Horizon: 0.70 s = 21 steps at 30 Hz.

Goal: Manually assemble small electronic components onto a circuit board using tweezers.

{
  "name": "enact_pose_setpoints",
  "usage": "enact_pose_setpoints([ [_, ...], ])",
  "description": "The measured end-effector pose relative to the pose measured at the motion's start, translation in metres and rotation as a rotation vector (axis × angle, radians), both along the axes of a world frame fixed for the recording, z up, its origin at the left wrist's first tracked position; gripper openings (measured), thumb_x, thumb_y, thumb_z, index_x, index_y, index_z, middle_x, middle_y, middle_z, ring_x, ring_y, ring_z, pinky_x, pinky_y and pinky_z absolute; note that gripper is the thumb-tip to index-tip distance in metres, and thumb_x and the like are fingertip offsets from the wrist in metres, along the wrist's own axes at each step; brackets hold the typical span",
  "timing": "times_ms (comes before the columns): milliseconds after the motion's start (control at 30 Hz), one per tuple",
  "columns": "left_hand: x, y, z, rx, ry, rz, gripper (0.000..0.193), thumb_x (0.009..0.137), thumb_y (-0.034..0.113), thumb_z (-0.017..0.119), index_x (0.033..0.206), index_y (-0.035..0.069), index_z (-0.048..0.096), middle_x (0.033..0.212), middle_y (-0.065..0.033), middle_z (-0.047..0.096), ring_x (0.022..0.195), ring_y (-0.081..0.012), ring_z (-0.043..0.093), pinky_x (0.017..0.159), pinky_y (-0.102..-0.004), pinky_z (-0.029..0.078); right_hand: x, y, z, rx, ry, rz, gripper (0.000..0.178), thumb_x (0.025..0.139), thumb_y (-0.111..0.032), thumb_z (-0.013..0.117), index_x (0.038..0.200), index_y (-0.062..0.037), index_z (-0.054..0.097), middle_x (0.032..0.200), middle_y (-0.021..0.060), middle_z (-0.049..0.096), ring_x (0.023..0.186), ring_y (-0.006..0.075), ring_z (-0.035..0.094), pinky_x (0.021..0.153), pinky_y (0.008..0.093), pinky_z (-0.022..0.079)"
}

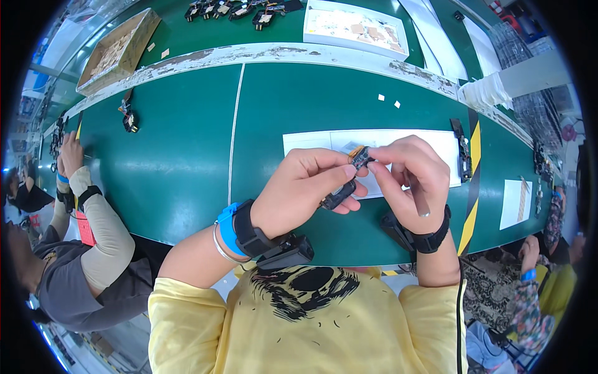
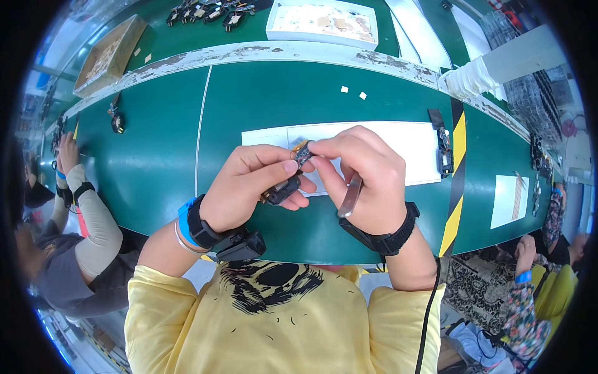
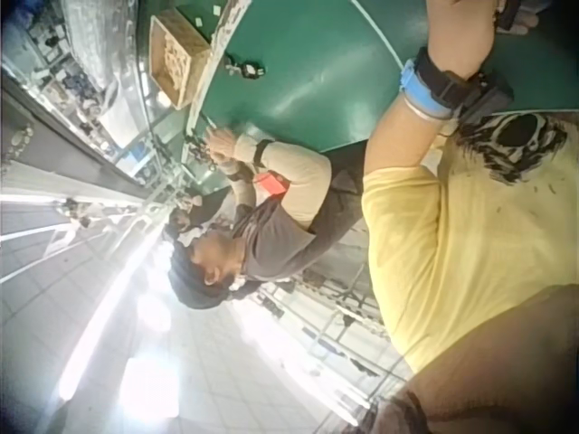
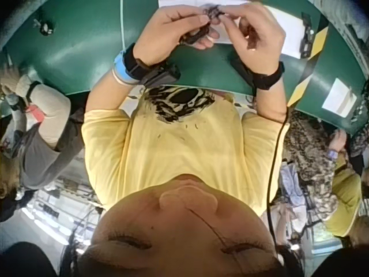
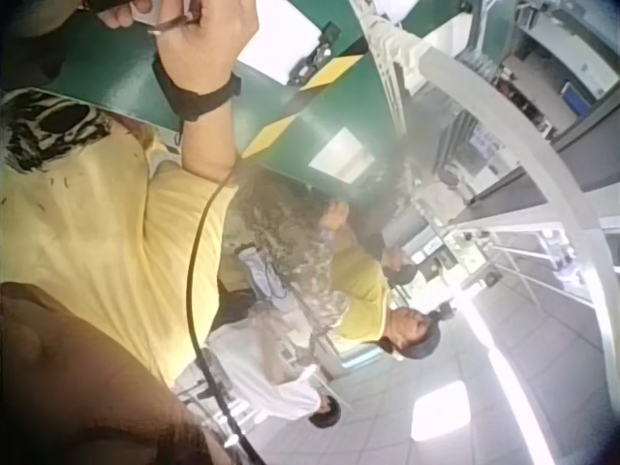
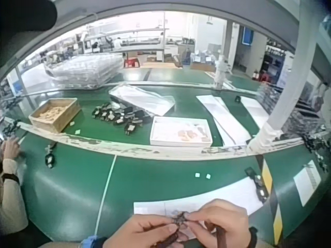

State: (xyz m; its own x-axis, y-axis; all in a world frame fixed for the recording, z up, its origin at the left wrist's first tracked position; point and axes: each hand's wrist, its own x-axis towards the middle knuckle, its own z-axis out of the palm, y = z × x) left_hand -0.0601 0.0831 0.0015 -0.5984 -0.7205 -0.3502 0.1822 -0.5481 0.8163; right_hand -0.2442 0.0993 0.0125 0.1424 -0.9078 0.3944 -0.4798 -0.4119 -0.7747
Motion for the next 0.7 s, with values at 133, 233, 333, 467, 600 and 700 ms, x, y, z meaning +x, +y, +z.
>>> enact_pose_setpoints([
  [133, 0.000, -0.005, 0.002, 0.137, 0.041, 0.062, 0.023, 0.091, 0.018, 0.049, 0.100, -0.001, 0.060, 0.083, -0.0103, 0.064, 0.069, -0.0154, 0.064, 0.061, -0.0256, 0.053, -0.002, 0.000, 0.005, 0.025, 0.082, 0.099, 0.021, 0.067, 0.007, 0.065, 0.084, -0.0051, 0.064, 0.070, 0.0055, 0.058, 0.049, 0.0126, 0.050, 0.043, 0.0227, 0.037],
  [233, 0.000, -0.005, 0.000, 0.179, 0.065, 0.100, 0.020, 0.090, 0.018, 0.051, 0.096, 0.001, 0.058, 0.081, -0.0079, 0.063, 0.067, -0.0137, 0.062, 0.060, -0.0247, 0.053, 0.001, -0.002, 0.000, -0.042, 0.052, 0.145, 0.015, 0.069, 0.008, 0.062, 0.079, -0.0039, 0.063, 0.076, 0.0048, 0.062, 0.053, 0.0059, 0.049, 0.044, 0.0182, 0.035],
  [333, -0.002, -0.006, -0.001, 0.164, 0.073, 0.116, 0.016, 0.088, 0.018, 0.055, 0.089, 0.002, 0.057, 0.078, -0.0044, 0.061, 0.065, -0.0105, 0.060, 0.060, -0.0225, 0.052, 0.002, -0.004, 0.000, -0.055, 0.106, 0.093, 0.016, 0.068, 0.006, 0.064, 0.080, -0.0046, 0.062, 0.074, 0.0076, 0.061, 0.060, 0.0185, 0.057, 0.051, 0.0262, 0.044],
  [467, -0.010, -0.006, 0.002, 0.086, 0.052, 0.091, 0.015, 0.089, 0.014, 0.050, 0.090, 0.000, 0.055, 0.076, -0.0054, 0.060, 0.062, -0.0142, 0.061, 0.057, -0.0248, 0.052, 0.003, 0.001, 0.004, -0.048, 0.183, 0.024, 0.014, 0.068, 0.001, 0.066, 0.080, -0.0061, 0.063, 0.074, 0.0087, 0.063, 0.057, 0.0196, 0.058, 0.050, 0.0268, 0.045],
  [600, -0.007, 0.003, 0.000, -0.046, -0.054, 0.090, 0.010, 0.089, 0.010, 0.053, 0.088, 0.001, 0.055, 0.076, -0.0041, 0.060, 0.065, -0.0091, 0.059, 0.058, -0.0211, 0.049, 0.003, 0.006, -0.002, -0.094, 0.135, 0.047, 0.013, 0.070, -0.006, 0.067, 0.083, -0.0079, 0.063, 0.074, 0.0096, 0.063, 0.061, 0.0254, 0.062, 0.054, 0.0322, 0.049],
  [700, -0.006, 0.007, 0.009, -0.044, -0.084, 0.098, 0.008, 0.088, 0.006, 0.052, 0.088, -0.001, 0.056, 0.078, -0.0056, 0.061, 0.066, -0.0098, 0.059, 0.058, -0.0204, 0.048, 0.007, 0.010, -0.003, -0.046, 0.178, 0.033, 0.013, 0.071, -0.006, 0.065, 0.082, -0.0076, 0.059, 0.070, 0.0086, 0.061, 0.061, 0.0261, 0.061, 0.055, 0.0336, 0.049],
])
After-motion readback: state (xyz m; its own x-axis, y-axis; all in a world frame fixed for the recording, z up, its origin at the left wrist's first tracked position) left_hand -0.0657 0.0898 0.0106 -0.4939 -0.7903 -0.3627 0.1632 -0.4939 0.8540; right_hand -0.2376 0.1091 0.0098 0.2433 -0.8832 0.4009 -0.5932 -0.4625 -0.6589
